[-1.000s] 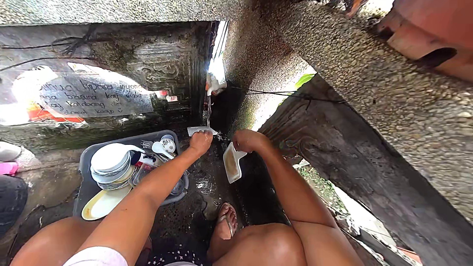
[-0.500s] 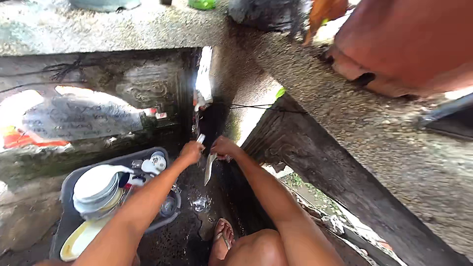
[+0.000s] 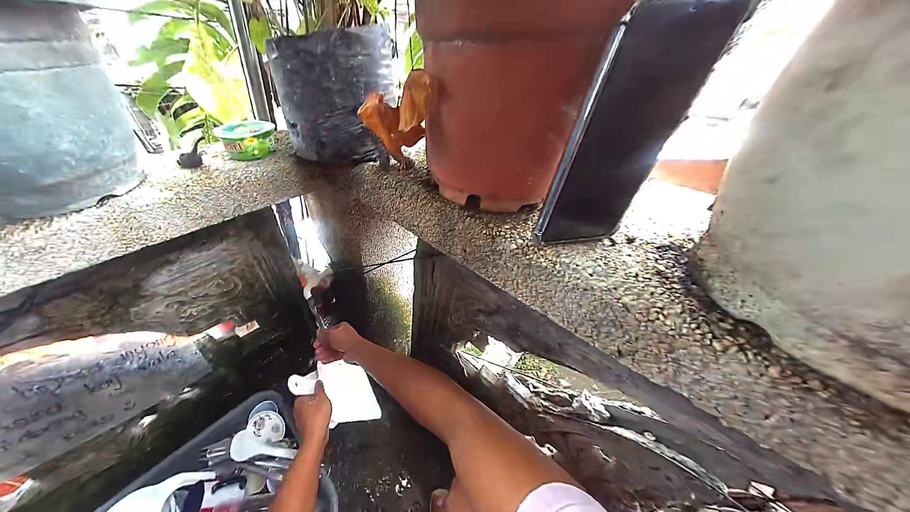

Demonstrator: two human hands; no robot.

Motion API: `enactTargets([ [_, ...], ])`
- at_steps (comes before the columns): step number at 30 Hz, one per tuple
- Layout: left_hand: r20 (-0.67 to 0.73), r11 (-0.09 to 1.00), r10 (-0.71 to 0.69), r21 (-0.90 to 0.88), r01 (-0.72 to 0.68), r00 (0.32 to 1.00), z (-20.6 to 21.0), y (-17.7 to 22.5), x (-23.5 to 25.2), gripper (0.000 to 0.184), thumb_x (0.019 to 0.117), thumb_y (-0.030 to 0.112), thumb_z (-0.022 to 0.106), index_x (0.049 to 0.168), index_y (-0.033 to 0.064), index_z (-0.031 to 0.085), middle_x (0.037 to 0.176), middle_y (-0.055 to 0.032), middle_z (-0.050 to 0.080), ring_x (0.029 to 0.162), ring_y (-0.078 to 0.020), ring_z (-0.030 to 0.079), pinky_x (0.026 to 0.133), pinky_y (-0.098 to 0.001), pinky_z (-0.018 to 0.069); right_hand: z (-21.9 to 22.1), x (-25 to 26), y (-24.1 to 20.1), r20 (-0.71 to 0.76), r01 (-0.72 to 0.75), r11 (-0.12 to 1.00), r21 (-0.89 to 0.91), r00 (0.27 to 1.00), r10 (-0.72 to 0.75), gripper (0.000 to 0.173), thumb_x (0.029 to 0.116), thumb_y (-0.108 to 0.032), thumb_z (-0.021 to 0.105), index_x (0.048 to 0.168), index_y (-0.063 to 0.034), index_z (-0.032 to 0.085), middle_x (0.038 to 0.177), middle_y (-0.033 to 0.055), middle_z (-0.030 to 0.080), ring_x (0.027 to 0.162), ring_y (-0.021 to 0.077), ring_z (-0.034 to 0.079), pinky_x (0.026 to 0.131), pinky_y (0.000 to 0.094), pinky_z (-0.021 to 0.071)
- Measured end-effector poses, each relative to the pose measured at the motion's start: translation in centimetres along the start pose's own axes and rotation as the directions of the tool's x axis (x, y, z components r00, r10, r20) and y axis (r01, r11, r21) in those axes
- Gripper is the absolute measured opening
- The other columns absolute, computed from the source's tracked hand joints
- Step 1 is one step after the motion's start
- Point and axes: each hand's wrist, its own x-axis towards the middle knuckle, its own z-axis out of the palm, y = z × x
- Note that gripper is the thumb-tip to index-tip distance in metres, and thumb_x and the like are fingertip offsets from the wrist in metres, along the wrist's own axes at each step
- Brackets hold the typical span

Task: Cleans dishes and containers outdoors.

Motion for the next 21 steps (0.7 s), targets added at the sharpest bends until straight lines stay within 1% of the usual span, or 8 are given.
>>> enactTargets([
  [5,-0.131,0.828,-0.210,-0.551,0.105,0.969,-1.9,-1.7,-1.0,0.055,0.1081,0.043,0.051,0.128,-0.0067,0.060,0.120,-0.0243,0.067,0.110,-0.0312,0.066,0.099,-0.0531,0.0524,1.2,0.8,-0.2,-0.082,0.135,0.983,-0.123,0.986,-0.145,0.051,0.1096,-0.048,0.044,0.083,-0.0062,0.058,0.057,0.0003,0.051,0.041,0.0103,0.045,0.039,0.0261,0.0385],
  [7,-0.173,0.753,-0.264,-0.652,0.091,0.949,-2.3,-1.7,-1.1,0.058,0.1081,0.048,0.049,0.126,-0.0061,0.060,0.117,-0.0222,0.067,0.108,-0.0280,0.067,0.096,-0.0511,0.0541,1.6,0.6,-0.1,-0.141,0.249,0.902,-0.352,0.939,-0.314,0.051,0.1097,-0.045,0.044,0.090,-0.0021,0.062,0.071,0.0080,0.054,0.058,0.0181,0.052,0.055,0.0356,0.0456],
  [8,-0.182,0.723,-0.279,-0.686,0.082,0.943,-2.4,-1.4,-1.1,0.059,0.1083,0.048,0.048,0.126,-0.0061,0.060,0.117,-0.0220,0.067,0.107,-0.0274,0.067,0.096,-0.0508,0.0544,1.5,0.0,-0.4,-0.126,0.266,0.826,-0.497,0.920,-0.372,0.053,0.1099,-0.043,0.045,0.102,0.0039,0.069,0.094,0.0194,0.067,0.085,0.0289,0.064,0.080,0.0477,0.0534],
  [9,-0.177,0.695,-0.293,-0.714,0.083,0.940,-2.6,-0.9,-1.2,0.059,0.1087,0.049,0.046,0.127,-0.0056,0.060,0.119,-0.0220,0.066,0.109,-0.0274,0.066,0.096,-0.0508,0.0547,1.2,-0.4,-0.5,-0.071,0.271,0.692,-0.669,0.903,-0.423,0.055,0.1105,-0.043,0.041,0.112,0.0031,0.071,0.113,0.0227,0.071,0.108,0.0340,0.067,0.097,0.0543,0.0527],
  [11,-0.148,0.645,-0.320,-0.758,0.101,0.936,-2.5,-0.2,-1.1,0.063,0.1082,0.053,0.044,0.130,-0.0045,0.059,0.125,-0.0224,0.064,0.114,-0.0287,0.064,0.098,-0.0525,0.0533,0.5,-1.0,0.1,0.029,0.208,0.293,-0.933,0.856,-0.516,0.048,0.1102,-0.037,0.036,0.124,-0.0059,0.069,0.134,0.0178,0.065,0.126,0.0346,0.062,0.104,0.0568,0.0512],
  [13,-0.097,0.580,-0.347,-0.804,0.132,0.933,-2.1,0.8,-1.1,0.068,0.1070,0.058,0.042,0.133,-0.0026,0.057,0.132,-0.0227,0.062,0.120,-0.0307,0.062,0.100,-0.0548,0.0518,-0.1,-0.7,1.1,0.104,0.167,0.056,-0.984,0.809,-0.578,0.044,0.1039,-0.031,0.047,0.138,-0.0083,0.062,0.149,0.0205,0.053,0.139,0.0397,0.048,0.114,0.0570,0.0402],
  [17,-0.031,0.472,-0.362,-0.868,0.154,0.932,-1.1,2.7,-1.4,0.070,0.1074,0.061,0.036,0.138,0.0007,0.055,0.138,-0.0208,0.059,0.126,-0.0303,0.060,0.103,-0.0550,0.0513,1.5,-1.8,3.9,0.261,0.257,-0.072,-0.964,0.859,-0.440,0.076,0.1038,-0.058,0.035,0.164,-0.0112,0.028,0.171,0.0202,0.017,0.156,0.0513,0.008,0.125,0.0693,0.0053],
  [21,-0.066,0.479,-0.407,-0.865,0.152,0.911,-1.6,1.6,-0.6,0.073,0.1064,0.063,0.037,0.138,-0.0002,0.054,0.139,-0.0216,0.058,0.126,-0.0313,0.058,0.103,-0.0564,0.0501,0.1,-2.0,4.8,0.556,0.515,-0.211,-0.831,0.748,-0.362,0.062,0.1064,-0.059,0.035,0.163,-0.0362,0.030,0.174,0.0009,0.014,0.160,0.0376,0.004,0.127,0.0635,0.0051],
])
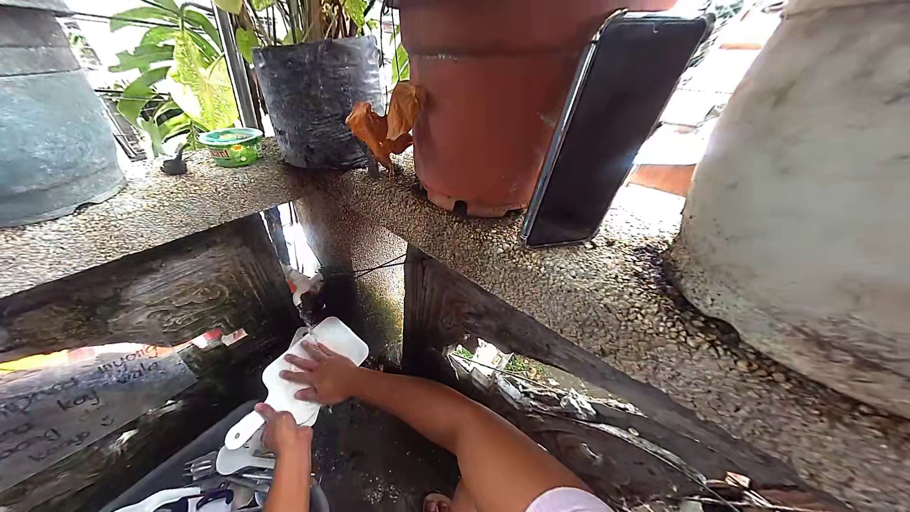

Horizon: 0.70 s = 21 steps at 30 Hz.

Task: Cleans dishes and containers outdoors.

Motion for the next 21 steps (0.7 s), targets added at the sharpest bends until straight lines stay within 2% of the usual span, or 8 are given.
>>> enactTargets([
  [2,-0.011,1.000,0.010,-0.002,-0.010,1.000,-0.8,0.0,0.4,0.072,0.1058,0.063,0.039,0.138,0.0009,0.055,0.139,-0.0207,0.058,0.127,-0.0306,0.058,0.103,-0.0568,0.0503,-0.3,-0.7,1.7,-0.060,-0.108,0.994,-0.014,0.992,0.107,0.068,0.1027,-0.068,0.034,0.164,-0.0387,0.026,0.174,0.0067,0.014,0.160,0.0365,0.006,0.128,0.0615,0.0052],
  [4,-0.020,1.000,0.016,0.013,-0.016,1.000,-0.7,0.1,-0.1,0.071,0.1059,0.063,0.038,0.136,0.0010,0.056,0.137,-0.0207,0.059,0.125,-0.0302,0.059,0.102,-0.0564,0.0508,0.1,-0.5,2.3,-0.098,-0.300,0.954,0.010,0.949,0.300,0.085,0.0982,-0.075,0.029,0.167,-0.0261,0.018,0.172,0.0231,0.006,0.159,0.0429,0.002,0.129,0.0588,0.0023],
  [6,-0.017,0.999,0.010,0.033,-0.009,1.000,-0.2,-0.2,-0.7,0.072,0.1066,0.063,0.036,0.136,0.0001,0.056,0.137,-0.0218,0.059,0.125,-0.0315,0.059,0.102,-0.0572,0.0497,0.8,-0.4,1.3,-0.100,-0.298,0.955,0.006,0.950,0.297,0.092,0.0987,-0.073,0.029,0.167,-0.0122,0.016,0.171,0.0280,0.004,0.158,0.0467,0.001,0.129,0.0609,0.0015],
  [9,0.019,1.000,-0.006,-0.023,0.006,1.000,0.5,-1.0,-1.0,0.070,0.1074,0.061,0.036,0.137,0.0009,0.056,0.134,-0.0208,0.062,0.122,-0.0302,0.062,0.101,-0.0548,0.0527,1.4,-1.1,0.2,-0.062,0.113,0.993,-0.027,0.992,-0.114,0.063,0.1062,-0.056,0.038,0.163,-0.0304,0.033,0.173,0.0073,0.019,0.160,0.0386,0.008,0.129,0.0604,0.0083],
  [11,0.013,0.998,-0.025,-0.057,0.026,1.000,0.1,-1.0,-0.9,0.069,0.1072,0.060,0.039,0.139,0.0012,0.054,0.136,-0.0205,0.060,0.123,-0.0301,0.061,0.101,-0.0551,0.0529,1.1,-1.1,1.5,-0.070,0.229,0.972,-0.056,0.970,-0.232,0.057,0.1056,-0.058,0.038,0.159,-0.0388,0.040,0.172,-0.0003,0.023,0.161,0.0341,0.009,0.129,0.0596,0.0079],
  [14,-0.034,0.999,-0.031,-0.039,0.029,0.999,-1.2,-0.8,-0.7,0.069,0.1063,0.061,0.041,0.141,0.0025,0.052,0.140,-0.0201,0.057,0.127,-0.0305,0.057,0.102,-0.0572,0.0503,-1.1,-1.9,2.9,-0.052,-0.112,0.992,-0.058,0.993,0.109,0.065,0.1013,-0.069,0.035,0.162,-0.0457,0.027,0.174,0.0113,0.011,0.159,0.0436,0.003,0.124,0.0704,0.0025],
  [18,-0.105,0.995,0.062,0.086,-0.053,0.993,-2.4,-1.4,0.9,0.070,0.1051,0.061,0.043,0.137,0.0000,0.055,0.134,-0.0207,0.061,0.123,-0.0298,0.059,0.101,-0.0564,0.0502,-2.9,-1.0,3.1,-0.019,-0.550,0.834,0.037,0.834,0.551,0.089,0.0947,-0.078,0.036,0.167,-0.0319,0.013,0.165,0.0323,0.020,0.131,0.0521,0.050,0.097,0.0662,0.0479],
  [21,-0.126,0.948,0.167,0.293,-0.124,0.978,-2.1,-0.9,1.0,0.071,0.1049,0.062,0.042,0.116,-0.0048,0.064,0.112,-0.0205,0.066,0.105,-0.0284,0.064,0.091,-0.0536,0.0527,-1.7,-0.4,2.7,0.009,-0.525,0.851,-0.018,0.851,0.526,0.083,0.1015,-0.065,0.031,0.166,-0.0160,0.018,0.168,0.0310,0.012,0.145,0.0539,0.034,0.111,0.0663,0.0370],
])
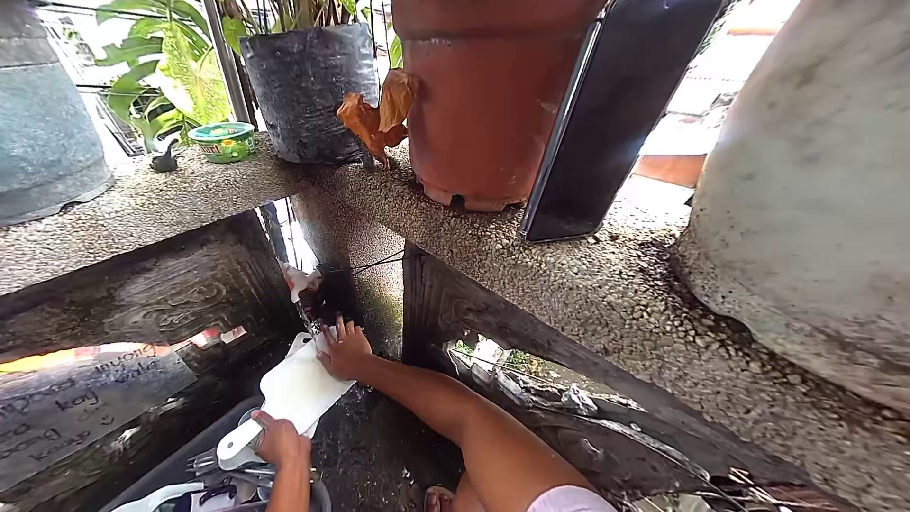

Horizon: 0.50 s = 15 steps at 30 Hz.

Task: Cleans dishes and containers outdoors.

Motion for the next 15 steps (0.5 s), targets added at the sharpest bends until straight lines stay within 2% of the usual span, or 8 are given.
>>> enactTargets([
  [1,0.008,0.998,0.017,0.062,-0.017,1.000,0.0,0.6,-0.6,0.071,0.1056,0.061,0.042,0.113,-0.0057,0.065,0.110,-0.0211,0.066,0.104,-0.0287,0.064,0.091,-0.0532,0.0526,0.4,-0.1,-0.3,0.027,0.029,0.999,0.023,0.999,-0.030,0.082,0.1024,-0.064,0.032,0.166,-0.0138,0.021,0.170,0.0279,0.008,0.150,0.0545,0.025,0.117,0.0682,0.0293],
  [3,0.047,0.979,0.070,0.186,-0.077,0.996,0.1,2.0,-1.9,0.071,0.1074,0.058,0.040,0.107,-0.0087,0.066,0.107,-0.0249,0.066,0.104,-0.0325,0.064,0.092,-0.0549,0.0506,0.8,-0.3,-0.8,0.109,0.036,0.981,0.191,0.992,-0.058,0.083,0.1016,-0.065,0.039,0.164,-0.0122,0.027,0.172,0.0215,0.010,0.155,0.0537,0.011,0.121,0.0729,0.0167],
  [5,0.098,0.943,0.161,0.277,-0.183,0.982,0.3,2.8,-2.5,0.069,0.1076,0.055,0.044,0.097,-0.0093,0.068,0.098,-0.0264,0.068,0.097,-0.0355,0.066,0.089,-0.0576,0.0512,1.1,-0.4,-0.9,0.120,0.080,0.949,0.306,0.985,-0.122,0.081,0.1005,-0.063,0.046,0.162,-0.0113,0.035,0.170,0.0208,0.020,0.155,0.0481,0.017,0.121,0.0711,0.0202],
  [7,0.195,0.914,0.223,0.298,-0.275,0.955,1.0,3.3,-2.9,0.063,0.1079,0.050,0.047,0.094,-0.0080,0.068,0.092,-0.0242,0.069,0.091,-0.0338,0.068,0.087,-0.0566,0.0532,1.1,-0.7,-0.8,0.087,0.206,0.905,0.373,0.963,-0.255,0.083,0.1001,-0.061,0.052,0.162,-0.0086,0.033,0.169,0.0207,0.025,0.155,0.0409,0.024,0.125,0.0609,0.0225],
  [10,0.371,0.802,0.264,0.429,-0.416,0.890,2.8,4.6,-3.1,0.053,0.1080,0.040,0.052,0.091,-0.0076,0.069,0.092,-0.0259,0.069,0.093,-0.0386,0.068,0.088,-0.0602,0.0514,0.0,-1.2,-1.5,-0.009,0.285,0.740,0.609,0.936,-0.353,0.061,0.1053,-0.040,0.056,0.156,-0.0084,0.045,0.160,0.0174,0.045,0.151,0.0311,0.039,0.127,0.0503,0.0263],
  [12,0.474,0.698,0.241,0.522,-0.491,0.847,4.3,5.1,-2.9,0.051,0.1077,0.039,0.052,0.102,-0.0075,0.071,0.104,-0.0283,0.070,0.107,-0.0424,0.067,0.096,-0.0620,0.0494,-1.0,-0.7,-1.5,-0.013,0.150,0.698,0.700,0.980,-0.198,0.042,0.1054,-0.026,0.056,0.141,-0.0043,0.061,0.144,0.0193,0.060,0.138,0.0312,0.054,0.119,0.0509,0.0387],
  [13,0.504,0.663,0.213,0.555,-0.503,0.837,4.9,4.9,-2.7,0.053,0.1080,0.041,0.050,0.107,-0.0084,0.069,0.109,-0.0290,0.069,0.111,-0.0430,0.066,0.099,-0.0614,0.0487,-1.5,0.0,-1.1,0.011,0.056,0.681,0.730,0.996,-0.094,0.036,0.1063,-0.023,0.052,0.130,-0.0005,0.066,0.132,0.0203,0.067,0.126,0.0302,0.062,0.111,0.0503,0.0465],
  [15,0.555,0.602,0.154,0.604,-0.523,0.817,6.0,4.0,-2.3,0.056,0.1079,0.043,0.050,0.113,-0.0100,0.067,0.114,-0.0300,0.068,0.115,-0.0432,0.064,0.101,-0.0602,0.0489,-2.6,1.3,-0.4,0.084,-0.094,0.502,0.860,0.996,0.042,0.032,0.1077,-0.020,0.050,0.121,0.0037,0.067,0.108,0.0172,0.071,0.094,0.0221,0.069,0.087,0.0415,0.0569],
])
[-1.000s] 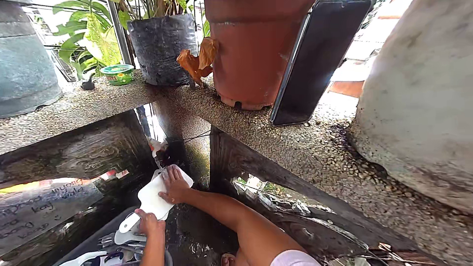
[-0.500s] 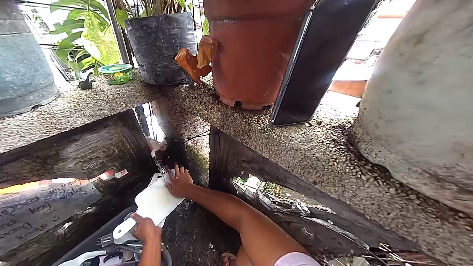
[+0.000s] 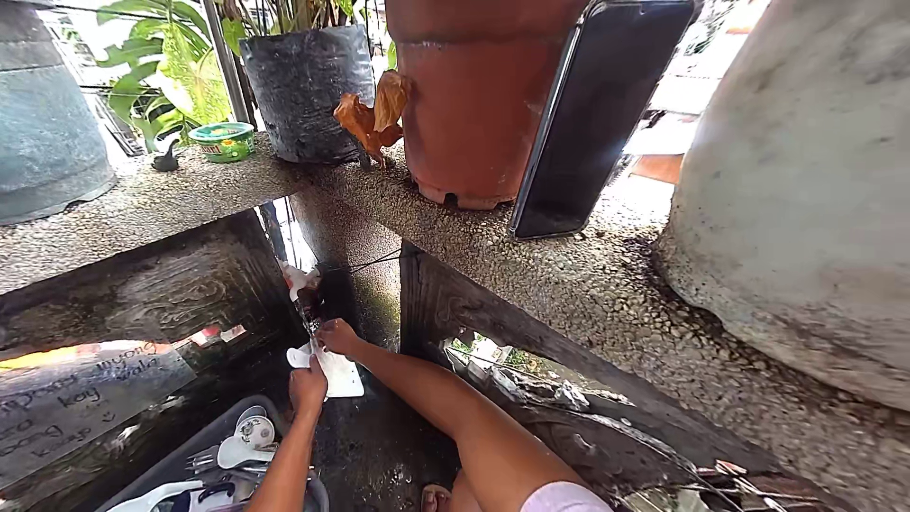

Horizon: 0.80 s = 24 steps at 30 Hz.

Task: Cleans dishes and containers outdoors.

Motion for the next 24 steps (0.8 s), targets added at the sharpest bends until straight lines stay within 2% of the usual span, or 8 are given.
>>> enactTargets([
  [2,0.075,0.997,0.021,0.072,-0.026,0.997,1.5,-0.5,0.7,0.056,0.1075,0.043,0.050,0.115,-0.0100,0.066,0.115,-0.0300,0.068,0.115,-0.0430,0.065,0.099,-0.0600,0.0505,-0.9,0.4,-1.0,0.034,-0.062,0.955,0.292,0.998,0.055,0.029,0.1091,-0.014,0.048,0.121,0.0059,0.064,0.098,0.0144,0.070,0.079,0.0167,0.068,0.075,0.0343,0.0590],
  [4,0.160,0.990,0.031,0.133,-0.052,0.987,2.7,-1.2,1.5,0.056,0.1069,0.045,0.050,0.114,-0.0082,0.067,0.114,-0.0285,0.068,0.113,-0.0414,0.067,0.098,-0.0593,0.0516,-1.1,0.5,-1.8,0.079,-0.096,0.915,0.391,0.994,0.070,0.028,0.1083,-0.013,0.046,0.114,0.0050,0.067,0.089,0.0112,0.074,0.069,0.0135,0.070,0.065,0.0294,0.0589],
  [8,0.295,0.973,0.089,0.179,-0.147,0.951,4.0,-0.9,3.2,0.056,0.1062,0.046,0.051,0.119,-0.0071,0.065,0.117,-0.0268,0.068,0.116,-0.0393,0.065,0.101,-0.0573,0.0506,-2.6,0.4,-2.5,0.116,-0.200,0.914,0.352,0.979,0.170,0.026,0.1052,-0.016,0.051,0.112,-0.0003,0.071,0.097,0.0088,0.076,0.080,0.0145,0.071,0.072,0.0323,0.0576],
  [10,0.339,0.964,0.120,0.186,-0.192,0.933,3.8,-0.3,4.1,0.060,0.1060,0.047,0.051,0.128,-0.0074,0.061,0.126,-0.0271,0.065,0.122,-0.0390,0.062,0.106,-0.0559,0.0481,-3.4,0.2,-2.7,0.065,-0.179,0.894,0.410,0.984,0.167,0.027,0.1054,-0.017,0.053,0.116,0.0002,0.070,0.103,0.0101,0.076,0.084,0.0154,0.072,0.075,0.0326,0.0578],
  [15,0.373,0.976,0.042,0.183,-0.118,0.927,1.9,0.5,4.2,0.060,0.1059,0.047,0.049,0.134,-0.0049,0.057,0.132,-0.0262,0.063,0.126,-0.0384,0.060,0.106,-0.0576,0.0477,-1.9,0.8,-3.2,0.053,-0.141,0.672,0.727,0.987,0.150,0.032,0.1092,-0.017,0.046,0.120,0.0088,0.061,0.103,0.0196,0.074,0.089,0.0266,0.075,0.082,0.0384,0.0637],
  [18,0.357,0.975,-0.037,0.217,-0.044,0.933,1.2,0.2,3.5,0.056,0.1057,0.044,0.049,0.133,-0.0034,0.058,0.133,-0.0246,0.062,0.126,-0.0370,0.061,0.105,-0.0567,0.0493,0.4,1.2,-3.3,0.013,-0.153,0.582,0.798,0.971,0.237,0.033,0.1097,-0.017,0.041,0.118,0.0110,0.057,0.097,0.0221,0.071,0.082,0.0293,0.075,0.077,0.0407,0.0648],
  [20,0.355,0.968,-0.067,0.248,-0.025,0.933,1.0,-0.2,3.3,0.054,0.1055,0.043,0.049,0.133,-0.0026,0.059,0.134,-0.0236,0.062,0.126,-0.0359,0.061,0.104,-0.0563,0.0497,1.2,1.4,-3.6,0.005,-0.176,0.551,0.816,0.954,0.299,0.027,0.1067,-0.012,0.044,0.118,0.0094,0.055,0.094,0.0212,0.069,0.079,0.0285,0.074,0.073,0.0412,0.0653],
  [24,0.390,0.956,-0.061,0.287,-0.058,0.919,0.5,-0.5,2.7,0.054,0.1051,0.042,0.049,0.135,-0.0026,0.057,0.137,-0.0240,0.060,0.129,-0.0364,0.059,0.106,-0.0566,0.0484,1.3,1.4,-4.2,0.031,-0.249,0.555,0.794,0.928,0.371,0.024,0.1020,-0.004,0.046,0.122,0.0082,0.051,0.102,0.0231,0.067,0.081,0.0299,0.074,0.072,0.0426,0.0655],
])
